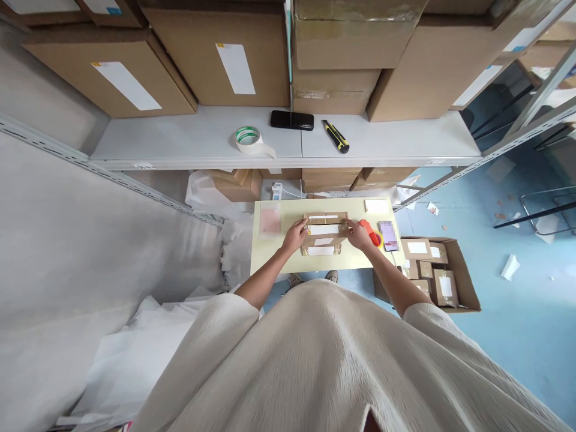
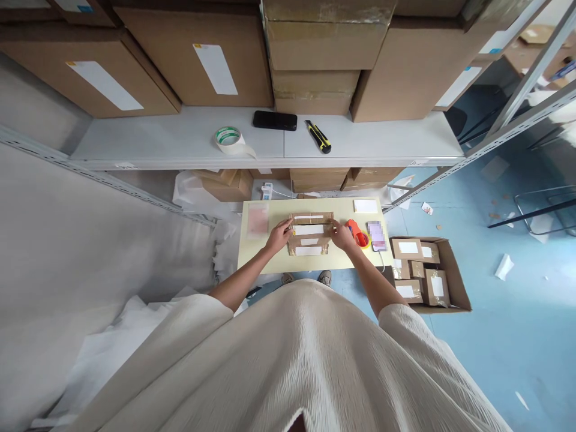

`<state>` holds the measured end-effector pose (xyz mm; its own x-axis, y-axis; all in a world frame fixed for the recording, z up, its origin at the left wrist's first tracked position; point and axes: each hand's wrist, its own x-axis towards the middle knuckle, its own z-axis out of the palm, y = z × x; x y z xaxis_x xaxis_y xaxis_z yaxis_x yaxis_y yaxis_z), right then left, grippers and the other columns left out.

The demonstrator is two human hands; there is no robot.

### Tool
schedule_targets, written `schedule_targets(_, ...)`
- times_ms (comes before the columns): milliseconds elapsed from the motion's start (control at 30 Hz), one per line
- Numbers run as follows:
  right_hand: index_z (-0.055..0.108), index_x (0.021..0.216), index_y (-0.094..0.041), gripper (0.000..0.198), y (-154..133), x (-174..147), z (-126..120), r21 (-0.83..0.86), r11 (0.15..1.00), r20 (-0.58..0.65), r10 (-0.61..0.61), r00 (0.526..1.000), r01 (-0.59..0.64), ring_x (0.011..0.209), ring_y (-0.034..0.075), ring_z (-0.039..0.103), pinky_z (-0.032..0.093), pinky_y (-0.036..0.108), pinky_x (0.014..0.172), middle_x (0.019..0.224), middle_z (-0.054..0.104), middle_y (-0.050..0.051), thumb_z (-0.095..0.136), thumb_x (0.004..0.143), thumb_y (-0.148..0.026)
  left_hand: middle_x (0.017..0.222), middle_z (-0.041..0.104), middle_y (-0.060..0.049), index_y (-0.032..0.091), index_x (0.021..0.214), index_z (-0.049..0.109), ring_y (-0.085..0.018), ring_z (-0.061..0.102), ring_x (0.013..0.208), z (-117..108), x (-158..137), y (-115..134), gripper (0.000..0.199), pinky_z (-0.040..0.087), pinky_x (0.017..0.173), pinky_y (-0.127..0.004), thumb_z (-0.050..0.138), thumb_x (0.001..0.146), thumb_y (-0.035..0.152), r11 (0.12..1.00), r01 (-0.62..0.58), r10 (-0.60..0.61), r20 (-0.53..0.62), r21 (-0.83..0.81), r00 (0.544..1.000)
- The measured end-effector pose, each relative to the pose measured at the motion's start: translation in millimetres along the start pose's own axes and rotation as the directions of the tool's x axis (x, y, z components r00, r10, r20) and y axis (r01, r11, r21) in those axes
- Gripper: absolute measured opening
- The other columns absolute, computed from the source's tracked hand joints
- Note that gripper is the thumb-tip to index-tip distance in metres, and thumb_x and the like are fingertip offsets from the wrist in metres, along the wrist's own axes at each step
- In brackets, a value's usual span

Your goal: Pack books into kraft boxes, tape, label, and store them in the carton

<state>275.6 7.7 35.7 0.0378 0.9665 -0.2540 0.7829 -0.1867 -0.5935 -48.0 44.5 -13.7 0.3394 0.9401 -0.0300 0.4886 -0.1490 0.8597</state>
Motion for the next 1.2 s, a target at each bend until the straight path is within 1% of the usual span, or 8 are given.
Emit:
schedule_targets(233, 0.062, 0.168, -0.023, 0.065, -0.2, -0.7, 18.2, 0.098, 0.995, 0.053, -0.014, 0.998, 0.009, 0.109, 0.032, 0.080, 0.066, 0.048, 0.101, 0.137, 0.081, 0.018, 0.059, 0.104, -0.033, 0.155, 0.068, -0.018, 0.023, 0.165, 0.065, -0.032, 0.069, 0.141, 1.5, -4.9, -12.5, 0.060, 0.053, 0.127, -0.050, 0.068, 0.106, 0.030, 0.991, 0.117, -0.115, -0.046, 0.059, 0.992)
schedule_targets(400, 0.062, 0.168, -0.023, 0.066, 3.3, -3.0, 23.5, 0.159, 0.987, 0.033, -0.037, 0.999, 0.031, 0.105, 0.030, 0.079, 0.067, 0.050, 0.101, 0.141, 0.076, 0.019, 0.059, 0.102, -0.030, 0.171, 0.055, -0.020, 0.023, 0.166, 0.064, -0.038, 0.053, 0.161, 1.7, -10.1, -5.0, 0.056, 0.043, 0.135, -0.057, 0.061, 0.111, 0.033, 0.983, 0.119, -0.110, -0.067, 0.142, 0.992)
schedule_targets(533, 0.064, 0.166, -0.027, 0.063, 7.4, -1.2, 27.7, 0.183, 0.981, 0.009, -0.061, 0.998, 0.059, 0.105, 0.028, 0.078, 0.067, 0.052, 0.103, 0.150, 0.068, 0.018, 0.059, 0.103, -0.031, 0.184, 0.041, -0.019, 0.024, 0.162, 0.066, -0.041, 0.033, 0.173, 7.3, -12.2, 13.1, 0.053, 0.027, 0.140, -0.068, 0.055, 0.110, 0.027, 0.953, -0.032, 0.044, -0.033, 0.301, 0.998)
schedule_targets(667, 0.069, 0.160, -0.029, 0.057, 13.2, 4.3, 33.4, 0.205, 0.975, -0.008, -0.086, 0.996, 0.086, 0.111, 0.028, 0.076, 0.066, 0.050, 0.109, 0.152, 0.064, 0.015, 0.061, 0.103, -0.034, 0.176, 0.054, -0.016, 0.029, 0.156, 0.071, -0.039, 0.043, 0.168, 18.8, -10.4, 27.5, 0.051, 0.027, 0.141, -0.065, 0.057, 0.108, 0.027, 0.929, -0.202, 0.153, 0.175, 0.310, 0.973)
schedule_targets(767, 0.069, 0.158, -0.030, 0.054, 19.2, 4.5, 34.3, 0.212, 0.971, -0.038, -0.102, 0.994, 0.107, 0.123, 0.030, 0.074, 0.062, 0.051, 0.115, 0.155, 0.062, 0.015, 0.059, 0.105, -0.037, 0.171, 0.059, -0.016, 0.029, 0.153, 0.073, -0.038, 0.045, 0.167, 24.0, -9.8, 29.1, 0.050, 0.028, 0.141, -0.064, 0.058, 0.106, 0.024, 0.923, -0.217, 0.156, 0.207, 0.317, 0.966)
schedule_targets(833, 0.065, 0.160, -0.028, 0.055, 27.3, 0.8, 31.5, 0.205, 0.977, -0.063, -0.052, 0.997, 0.064, 0.128, 0.031, 0.073, 0.061, 0.053, 0.115, 0.159, 0.061, 0.016, 0.055, 0.108, -0.039, 0.172, 0.059, -0.017, 0.028, 0.153, 0.074, -0.038, 0.044, 0.168, 24.7, -9.4, 27.8, 0.049, 0.028, 0.141, -0.064, 0.057, 0.107, 0.022, 0.921, -0.208, 0.146, 0.203, 0.331, 0.968)
schedule_targets(1000, 0.066, 0.152, -0.019, 0.054, 73.0, -13.6, 20.5, 0.064, 0.969, -0.166, 0.245, 0.955, -0.237, 0.141, 0.043, 0.064, 0.053, 0.062, 0.118, 0.151, 0.067, 0.025, 0.059, 0.106, -0.045, 0.172, 0.059, -0.016, 0.030, 0.152, 0.074, -0.039, 0.047, 0.166, 24.7, -8.3, 28.8, 0.049, 0.026, 0.141, -0.065, 0.060, 0.106, 0.024, 0.922, -0.165, 0.099, 0.200, 0.349, 0.975)
schedule_targets(1200, 0.071, 0.134, -0.022, 0.043, 124.6, -16.7, 27.0, -0.019, 0.939, -0.156, 0.337, 0.928, -0.344, 0.132, 0.039, 0.069, 0.051, 0.057, 0.114, 0.127, 0.078, 0.022, 0.067, 0.102, -0.050, 0.174, 0.057, -0.018, 0.027, 0.156, 0.071, -0.040, 0.045, 0.166, 29.2, -12.3, 36.6, 0.052, 0.030, 0.138, -0.066, 0.056, 0.107, 0.023, 0.897, -0.140, 0.067, 0.185, 0.420, 0.980)
